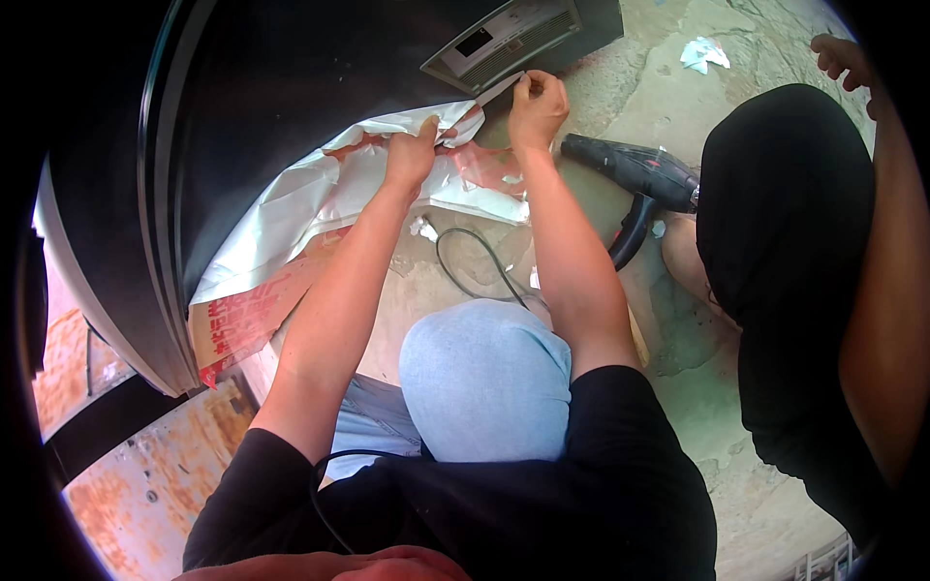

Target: The person sits on the floor and peels a large protective film or sticker off the side of a dark appliance. Another person assists by using a heat gun to warm the film, making it easier to remove. The person peels the film by hand, pulling it away from the surface.

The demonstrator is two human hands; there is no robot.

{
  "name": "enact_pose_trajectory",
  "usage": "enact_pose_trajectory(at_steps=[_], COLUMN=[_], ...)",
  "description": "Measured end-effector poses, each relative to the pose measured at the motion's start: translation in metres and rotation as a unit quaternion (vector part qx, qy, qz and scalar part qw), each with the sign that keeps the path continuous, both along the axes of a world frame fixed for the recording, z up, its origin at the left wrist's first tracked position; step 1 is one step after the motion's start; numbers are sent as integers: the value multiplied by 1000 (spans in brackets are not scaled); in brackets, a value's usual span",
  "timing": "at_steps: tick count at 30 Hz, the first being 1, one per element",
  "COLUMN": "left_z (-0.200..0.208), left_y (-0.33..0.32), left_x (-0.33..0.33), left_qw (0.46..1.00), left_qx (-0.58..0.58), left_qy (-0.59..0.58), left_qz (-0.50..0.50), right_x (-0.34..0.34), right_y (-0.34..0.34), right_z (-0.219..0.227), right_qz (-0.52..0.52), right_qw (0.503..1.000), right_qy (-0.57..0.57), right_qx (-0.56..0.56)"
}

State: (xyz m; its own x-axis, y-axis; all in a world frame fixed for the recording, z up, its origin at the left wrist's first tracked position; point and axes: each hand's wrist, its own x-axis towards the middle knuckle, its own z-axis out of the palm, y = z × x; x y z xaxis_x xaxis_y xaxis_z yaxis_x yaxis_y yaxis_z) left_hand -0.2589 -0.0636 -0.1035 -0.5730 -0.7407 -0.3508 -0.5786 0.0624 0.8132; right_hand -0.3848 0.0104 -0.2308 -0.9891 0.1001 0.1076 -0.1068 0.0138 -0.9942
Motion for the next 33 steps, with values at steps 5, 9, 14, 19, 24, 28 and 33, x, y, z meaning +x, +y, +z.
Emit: enact_pose_trajectory(at_steps=[5,9,14,19,24,28,33], left_z=[0,-8,-2,0,1,-9,-4], left_y=[2,-5,2,-1,2,-2,-2], left_x=[0,4,-2,0,0,2,2], left_qw=[1000,999,1000,1000,1000,999,1000], left_qx=[2,-35,-1,-1,0,-10,-4], left_qy=[0,9,10,-14,8,41,23], left_qz=[2,-26,0,-12,-8,0,-13], right_x=[6,9,5,3,0,-5,-9], right_y=[3,-3,-1,1,3,6,0], right_z=[2,10,8,6,5,2,-2], right_qz=[-5,-21,-7,0,5,23,25], right_qw=[999,999,1000,1000,1000,1000,999], right_qy=[29,12,-5,-5,-18,9,24], right_qx=[27,37,11,6,-7,2,41])
